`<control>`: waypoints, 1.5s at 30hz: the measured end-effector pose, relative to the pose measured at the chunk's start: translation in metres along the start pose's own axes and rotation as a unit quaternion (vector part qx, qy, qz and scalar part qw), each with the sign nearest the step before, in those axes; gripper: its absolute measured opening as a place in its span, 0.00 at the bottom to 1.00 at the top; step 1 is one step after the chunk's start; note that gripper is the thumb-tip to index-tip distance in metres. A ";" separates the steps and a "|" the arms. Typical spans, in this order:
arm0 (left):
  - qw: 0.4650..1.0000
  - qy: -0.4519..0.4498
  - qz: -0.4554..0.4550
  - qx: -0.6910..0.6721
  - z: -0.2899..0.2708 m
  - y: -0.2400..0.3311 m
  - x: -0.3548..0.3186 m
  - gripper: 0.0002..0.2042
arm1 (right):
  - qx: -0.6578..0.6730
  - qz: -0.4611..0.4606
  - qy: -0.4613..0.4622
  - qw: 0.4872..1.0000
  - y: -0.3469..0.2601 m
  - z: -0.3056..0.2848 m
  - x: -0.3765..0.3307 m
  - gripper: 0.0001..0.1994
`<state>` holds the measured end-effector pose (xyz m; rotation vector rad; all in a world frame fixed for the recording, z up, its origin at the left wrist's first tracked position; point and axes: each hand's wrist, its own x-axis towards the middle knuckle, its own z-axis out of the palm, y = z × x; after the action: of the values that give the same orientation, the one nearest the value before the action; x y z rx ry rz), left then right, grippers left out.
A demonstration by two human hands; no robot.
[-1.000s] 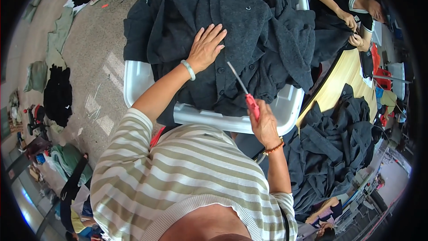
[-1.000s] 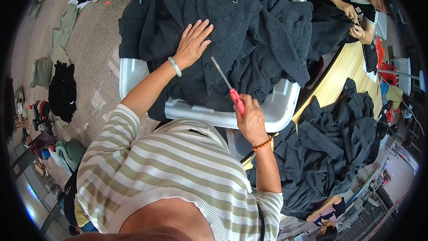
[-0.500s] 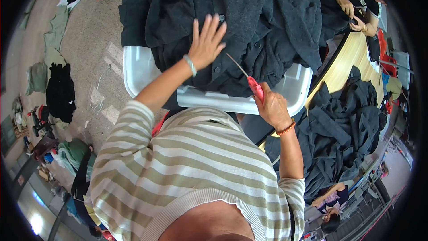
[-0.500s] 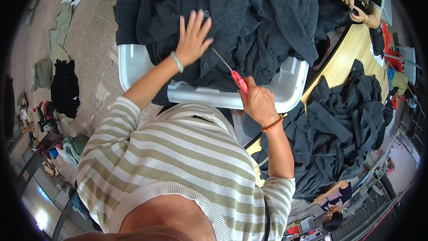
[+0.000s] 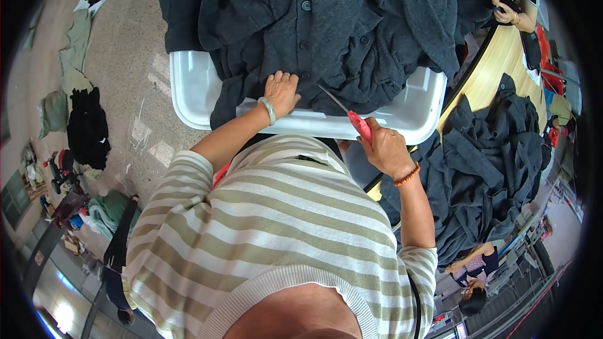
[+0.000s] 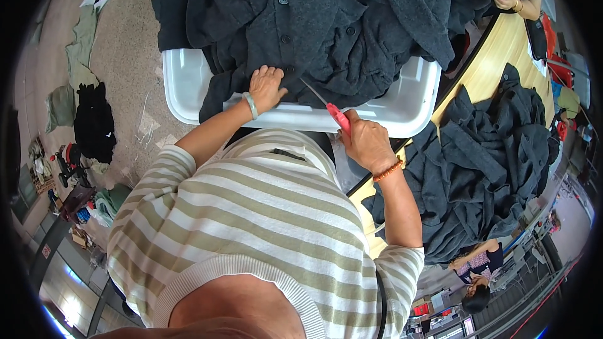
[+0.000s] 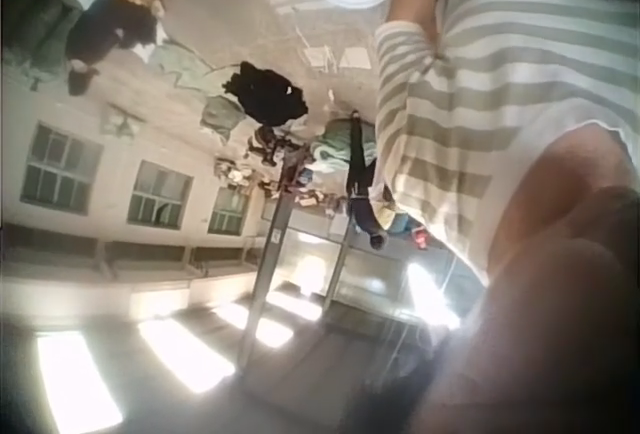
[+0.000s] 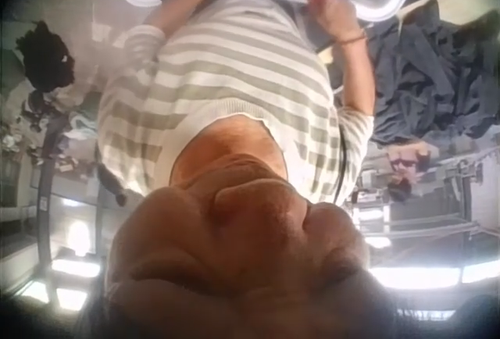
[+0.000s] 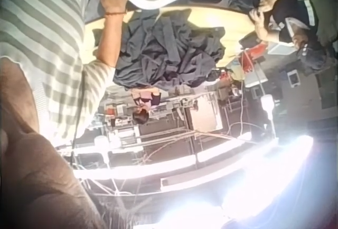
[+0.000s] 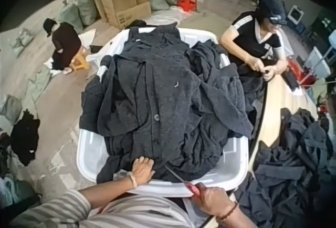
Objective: Inspecting black garments in a bin and trimming loose threads with small scissors.
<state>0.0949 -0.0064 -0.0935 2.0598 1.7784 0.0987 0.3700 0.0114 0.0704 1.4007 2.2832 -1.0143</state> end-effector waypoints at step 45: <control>0.964 0.198 -0.097 -0.151 -0.219 -0.086 0.302 0.22 | 0.195 0.125 0.302 0.924 0.055 -0.021 0.004 0.09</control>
<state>-0.0003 0.3490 0.0119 1.7231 2.0349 0.7231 0.4183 0.0445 0.0602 2.3876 2.2563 -1.1056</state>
